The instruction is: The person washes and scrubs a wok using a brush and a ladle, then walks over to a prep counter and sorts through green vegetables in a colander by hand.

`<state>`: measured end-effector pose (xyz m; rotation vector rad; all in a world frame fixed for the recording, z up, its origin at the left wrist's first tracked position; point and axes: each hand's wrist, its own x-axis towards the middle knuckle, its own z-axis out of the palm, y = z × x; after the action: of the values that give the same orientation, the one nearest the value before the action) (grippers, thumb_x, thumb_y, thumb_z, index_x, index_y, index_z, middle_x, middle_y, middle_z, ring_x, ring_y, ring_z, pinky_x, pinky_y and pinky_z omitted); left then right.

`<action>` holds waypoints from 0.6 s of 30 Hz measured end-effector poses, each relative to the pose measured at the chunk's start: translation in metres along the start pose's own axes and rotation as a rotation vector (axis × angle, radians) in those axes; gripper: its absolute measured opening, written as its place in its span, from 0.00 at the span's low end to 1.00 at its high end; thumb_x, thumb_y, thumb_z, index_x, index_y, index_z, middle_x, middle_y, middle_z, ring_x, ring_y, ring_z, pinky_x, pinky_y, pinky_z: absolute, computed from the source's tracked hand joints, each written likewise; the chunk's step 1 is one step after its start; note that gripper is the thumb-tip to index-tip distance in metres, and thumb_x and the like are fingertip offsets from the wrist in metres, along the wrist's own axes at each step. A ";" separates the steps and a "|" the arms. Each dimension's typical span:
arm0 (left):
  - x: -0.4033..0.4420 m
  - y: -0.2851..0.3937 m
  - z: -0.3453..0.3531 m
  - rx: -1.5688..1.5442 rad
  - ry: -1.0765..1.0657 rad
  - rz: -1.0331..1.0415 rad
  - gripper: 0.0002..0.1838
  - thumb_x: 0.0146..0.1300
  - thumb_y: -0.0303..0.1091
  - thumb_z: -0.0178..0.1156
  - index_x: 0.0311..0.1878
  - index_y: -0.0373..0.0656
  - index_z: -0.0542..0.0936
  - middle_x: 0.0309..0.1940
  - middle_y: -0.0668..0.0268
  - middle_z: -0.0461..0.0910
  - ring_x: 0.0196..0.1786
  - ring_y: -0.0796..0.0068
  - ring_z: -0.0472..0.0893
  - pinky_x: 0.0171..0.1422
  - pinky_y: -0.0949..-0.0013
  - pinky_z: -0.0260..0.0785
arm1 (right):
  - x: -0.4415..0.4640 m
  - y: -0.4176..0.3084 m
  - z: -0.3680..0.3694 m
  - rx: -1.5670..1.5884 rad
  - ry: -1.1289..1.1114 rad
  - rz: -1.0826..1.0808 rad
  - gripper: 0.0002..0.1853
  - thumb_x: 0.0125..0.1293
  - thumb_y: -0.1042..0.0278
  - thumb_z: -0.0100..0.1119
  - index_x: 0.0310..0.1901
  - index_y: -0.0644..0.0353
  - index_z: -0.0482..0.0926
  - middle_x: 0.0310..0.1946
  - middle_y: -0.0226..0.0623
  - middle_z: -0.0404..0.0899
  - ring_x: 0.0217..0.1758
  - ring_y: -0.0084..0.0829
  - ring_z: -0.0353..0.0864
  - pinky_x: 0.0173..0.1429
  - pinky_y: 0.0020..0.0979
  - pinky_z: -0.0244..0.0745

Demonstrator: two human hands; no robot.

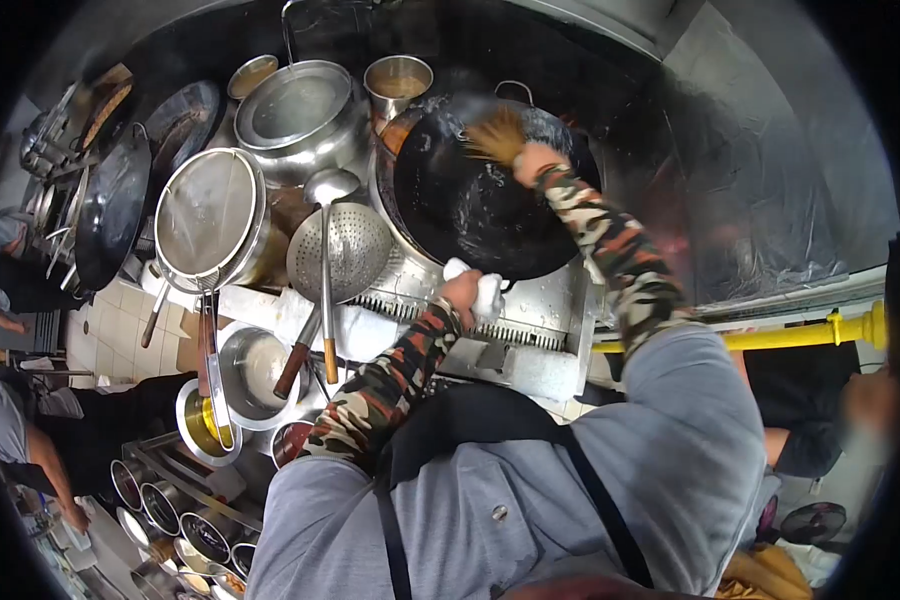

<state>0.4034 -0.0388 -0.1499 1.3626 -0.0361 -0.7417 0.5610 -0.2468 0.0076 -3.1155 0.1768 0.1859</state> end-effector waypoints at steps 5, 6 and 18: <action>0.002 -0.014 0.000 0.278 0.189 -0.090 0.15 0.64 0.42 0.51 0.41 0.40 0.80 0.36 0.50 0.83 0.41 0.52 0.84 0.46 0.53 0.75 | -0.092 -0.040 0.031 0.407 -0.187 -0.245 0.25 0.49 0.59 0.66 0.52 0.48 0.82 0.38 0.44 0.86 0.43 0.49 0.85 0.51 0.42 0.80; -0.011 0.006 0.000 0.475 0.167 -0.083 0.16 0.63 0.43 0.53 0.43 0.40 0.79 0.36 0.50 0.83 0.40 0.52 0.84 0.44 0.53 0.75 | -0.123 -0.028 -0.006 0.356 -0.389 -0.330 0.26 0.50 0.57 0.65 0.55 0.42 0.82 0.41 0.43 0.86 0.45 0.48 0.85 0.52 0.42 0.80; -0.043 0.070 0.012 0.021 0.600 -0.173 0.25 0.55 0.45 0.58 0.32 0.24 0.79 0.26 0.48 0.80 0.29 0.56 0.78 0.38 0.54 0.68 | -0.007 -0.028 0.047 0.361 0.085 -0.128 0.24 0.49 0.58 0.67 0.49 0.54 0.82 0.36 0.47 0.85 0.42 0.47 0.85 0.47 0.42 0.80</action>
<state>0.3970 -0.0264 -0.0686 1.5747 0.5544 -0.4494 0.5521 -0.2175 -0.0384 -2.7641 0.0091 0.0153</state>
